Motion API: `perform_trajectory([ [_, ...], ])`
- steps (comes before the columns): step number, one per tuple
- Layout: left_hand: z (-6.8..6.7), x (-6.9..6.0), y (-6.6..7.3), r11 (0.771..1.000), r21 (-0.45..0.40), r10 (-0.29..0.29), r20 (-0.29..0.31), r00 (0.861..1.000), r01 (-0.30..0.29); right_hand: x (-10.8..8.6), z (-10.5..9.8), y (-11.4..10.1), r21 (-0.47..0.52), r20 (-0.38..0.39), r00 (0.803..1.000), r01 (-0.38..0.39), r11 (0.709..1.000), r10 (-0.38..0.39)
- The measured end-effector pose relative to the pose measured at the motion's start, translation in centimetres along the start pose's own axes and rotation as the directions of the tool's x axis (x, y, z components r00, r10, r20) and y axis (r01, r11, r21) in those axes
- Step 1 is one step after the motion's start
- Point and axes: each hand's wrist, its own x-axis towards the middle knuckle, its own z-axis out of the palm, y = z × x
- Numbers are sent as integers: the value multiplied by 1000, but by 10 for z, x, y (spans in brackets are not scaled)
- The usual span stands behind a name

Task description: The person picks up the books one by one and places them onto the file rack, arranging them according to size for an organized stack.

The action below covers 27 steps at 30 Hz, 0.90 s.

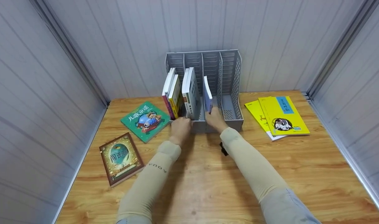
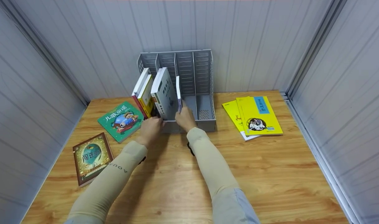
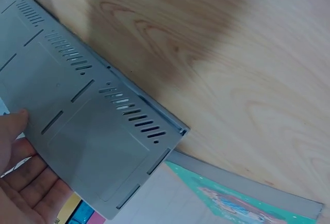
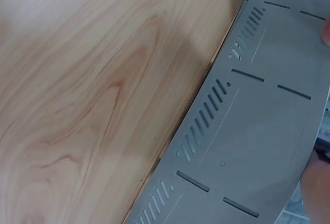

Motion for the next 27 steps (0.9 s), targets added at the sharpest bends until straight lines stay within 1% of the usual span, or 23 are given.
perform_trajectory([
  [3, 3, -2, -1, 1000, 21, 17, -45, 999, -16, 1, -4, 3, -16, 82, 997, 12, 1000, -10],
  [6, 3, -3, -1, 999, 36, 28, -58, 998, -26, 2, -9, 2, -9, 150, 988, 39, 999, -37],
  [8, 3, -3, 0, 999, 37, 29, -53, 998, -27, 2, -11, 0, -34, 205, 978, 51, 998, -43],
  [10, 2, -3, 1, 999, 29, 24, -41, 999, -23, 1, -13, -1, -74, 258, 966, 49, 996, -28],
  [13, 1, -3, 2, 1000, 17, 22, -23, 999, -22, 1, -13, -3, -139, 316, 949, 52, 989, -5],
  [14, 0, -3, 2, 1000, 14, 24, -19, 1000, -24, 2, -13, -3, -150, 325, 946, 51, 987, 1],
  [16, 0, -3, 3, 1000, 6, 27, -6, 1000, -27, 2, -12, -3, -173, 326, 945, 52, 984, 7],
  [21, 0, -2, 3, 1000, 9, 19, 20, 1000, -19, 4, -14, -4, -197, 292, 956, 72, 978, -12],
  [24, -1, -2, 3, 1000, 13, 12, 35, 999, -13, 6, -18, -6, -197, 279, 960, 90, 976, -32],
  [27, -2, -1, 2, 1000, 12, 6, 48, 999, -7, 6, -23, -7, -186, 282, 958, 103, 977, -48],
])
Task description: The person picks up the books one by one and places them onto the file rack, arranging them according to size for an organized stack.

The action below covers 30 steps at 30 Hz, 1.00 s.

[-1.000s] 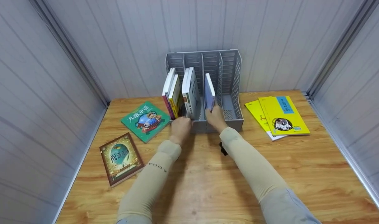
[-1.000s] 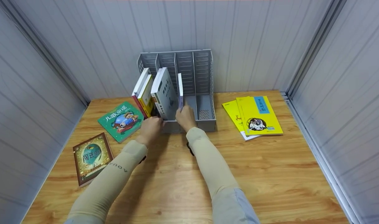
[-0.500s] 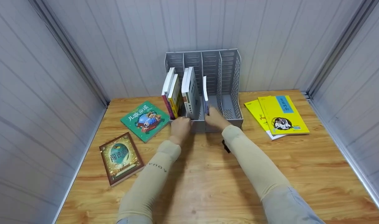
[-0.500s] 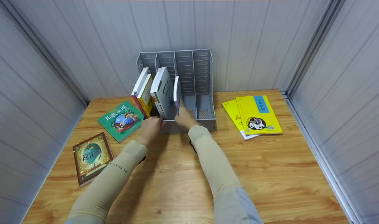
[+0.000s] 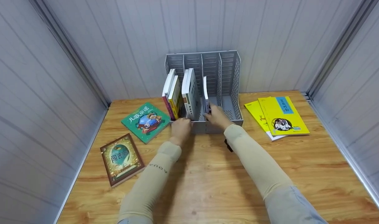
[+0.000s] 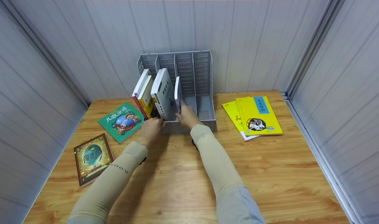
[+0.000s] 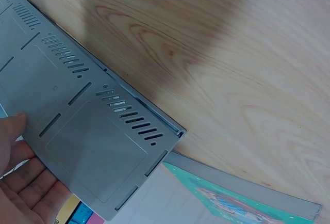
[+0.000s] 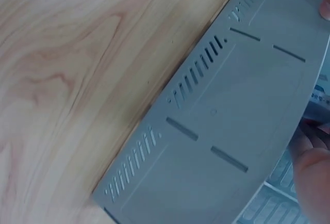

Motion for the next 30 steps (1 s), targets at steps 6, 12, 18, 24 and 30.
perform_trajectory([
  [6, 2, -2, 0, 1000, -1, -3, -12, 1000, 3, -5, -11, 2, -43, -5, 1000, 26, 999, -26],
  [12, 2, -1, 0, 1000, -11, 4, -3, 1000, -4, -15, -20, 4, -122, -64, 982, 168, 978, -176],
  [18, 1, -2, 1, 999, -32, 4, -25, 1000, -4, -29, -32, 12, -209, -58, 975, 199, 957, -215],
  [24, 1, -1, -3, 999, -40, 18, -15, 1000, -19, -39, -41, 23, -278, -75, 969, 206, 938, -235],
  [30, -2, -3, -10, 996, -71, 54, 48, 997, -50, -48, -46, 35, -307, -79, 970, 194, 932, -228],
])
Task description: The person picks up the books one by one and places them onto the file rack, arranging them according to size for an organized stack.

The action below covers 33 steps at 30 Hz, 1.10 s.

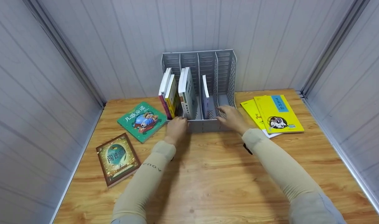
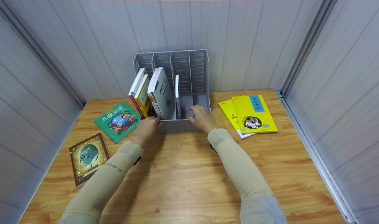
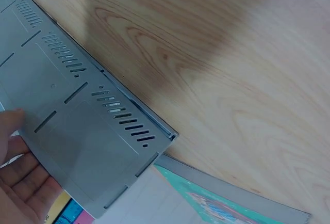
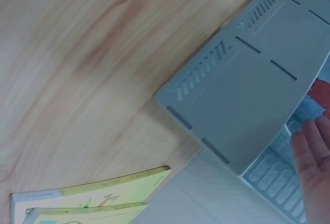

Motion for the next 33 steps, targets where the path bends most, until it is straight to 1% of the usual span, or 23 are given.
perform_trajectory([
  [2, -2, -2, -3, 999, -34, 8, 28, 1000, -7, -3, -1, 3, -3, -1, 1000, -4, 1000, 4],
  [3, -4, -4, -5, 998, -53, 14, 31, 999, -13, -5, -1, 4, -8, -1, 1000, -6, 1000, 6],
  [4, -5, -5, -7, 998, -66, 25, 21, 999, -24, -7, -1, 5, -15, 0, 1000, -7, 1000, 7],
  [5, -6, -7, -10, 997, -73, 39, 3, 999, -39, -8, 0, 7, -24, 0, 1000, -9, 1000, 9],
  [7, -8, -11, -16, 994, -70, 82, -56, 995, -86, -11, 0, 9, -42, -3, 1000, -9, 999, 9],
  [10, -14, -19, -29, 988, -44, 140, -150, 979, -148, -14, 1, 13, -60, -1, 1000, -8, 998, 8],
  [13, -21, -29, -46, 984, -26, 167, -186, 968, -175, -17, 2, 15, -66, -1, 1000, -8, 998, 8],
  [15, -26, -35, -58, 985, -17, 164, -191, 968, -170, -18, 3, 17, -71, 1, 1000, -8, 997, 8],
  [18, -34, -44, -78, 988, 1, 150, -196, 969, -153, -20, 4, 19, -77, -5, 1000, -4, 997, 4],
  [20, -40, -50, -90, 991, 4, 131, -193, 972, -133, -21, 4, 21, -77, -8, 1000, -1, 997, 0],
  [23, -49, -57, -108, 996, 5, 88, -181, 980, -88, -22, 4, 23, -76, -13, 1000, -1, 997, 0],
  [26, -58, -65, -125, 1000, 2, 30, -153, 988, -30, -22, 5, 23, -79, -6, 1000, -22, 997, 22],
  [29, -64, -73, -143, 1000, -1, -29, -100, 995, 30, -22, 6, 24, -95, 8, 999, -44, 994, 45],
  [31, -69, -78, -154, 997, 2, -76, -40, 996, 76, -23, 7, 24, -100, 18, 999, -44, 994, 46],
  [33, -73, -84, -165, 992, 18, -128, 37, 991, 128, -23, 9, 24, -97, 25, 999, -37, 995, 40],
])
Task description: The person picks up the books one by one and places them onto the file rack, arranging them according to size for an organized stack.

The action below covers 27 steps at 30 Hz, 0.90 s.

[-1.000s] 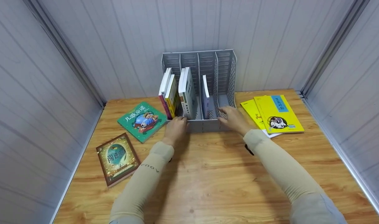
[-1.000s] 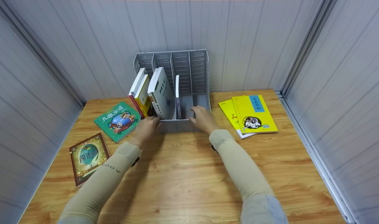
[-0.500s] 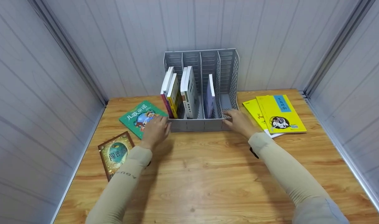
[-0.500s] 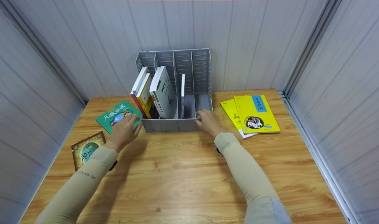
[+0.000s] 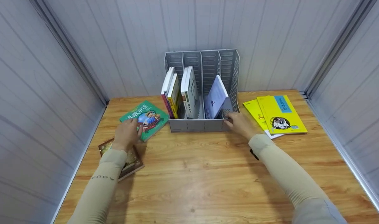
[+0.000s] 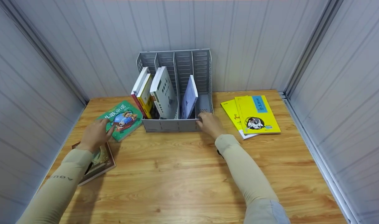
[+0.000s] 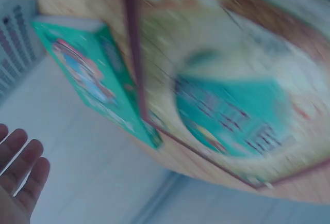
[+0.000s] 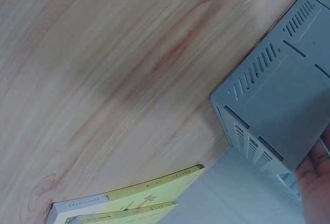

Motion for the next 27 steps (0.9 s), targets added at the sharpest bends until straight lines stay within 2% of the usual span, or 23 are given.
perform_trajectory([
  [2, -4, -4, -11, 999, 19, -44, 89, 995, 42, -1, 2, 1, 9, -2, 1000, 11, 1000, -11],
  [5, -10, -9, -28, 994, 30, -113, 219, 969, 109, -1, 5, 2, 13, -11, 1000, 18, 1000, -18],
  [8, -14, -15, -45, 985, 21, -168, 337, 926, 172, 0, 7, 2, 7, -24, 1000, 18, 1000, -18],
  [12, -20, -24, -66, 969, 7, -223, 461, 859, 247, 1, 7, 0, -6, -11, 1000, 5, 1000, -5],
  [18, -21, -42, -90, 937, -2, -286, 568, 771, 349, 2, 6, -2, 6, 20, 1000, -18, 1000, 18],
  [20, -21, -48, -95, 924, -13, -302, 591, 748, 383, 2, 7, -2, 4, 28, 999, -19, 1000, 19],
  [23, -19, -55, -103, 910, -36, -304, 620, 724, 413, 3, 8, -1, 7, 34, 999, -31, 999, 31],
  [27, -16, -61, -110, 905, -57, -288, 647, 706, 421, 3, 9, -1, 15, 42, 998, -53, 998, 52],
])
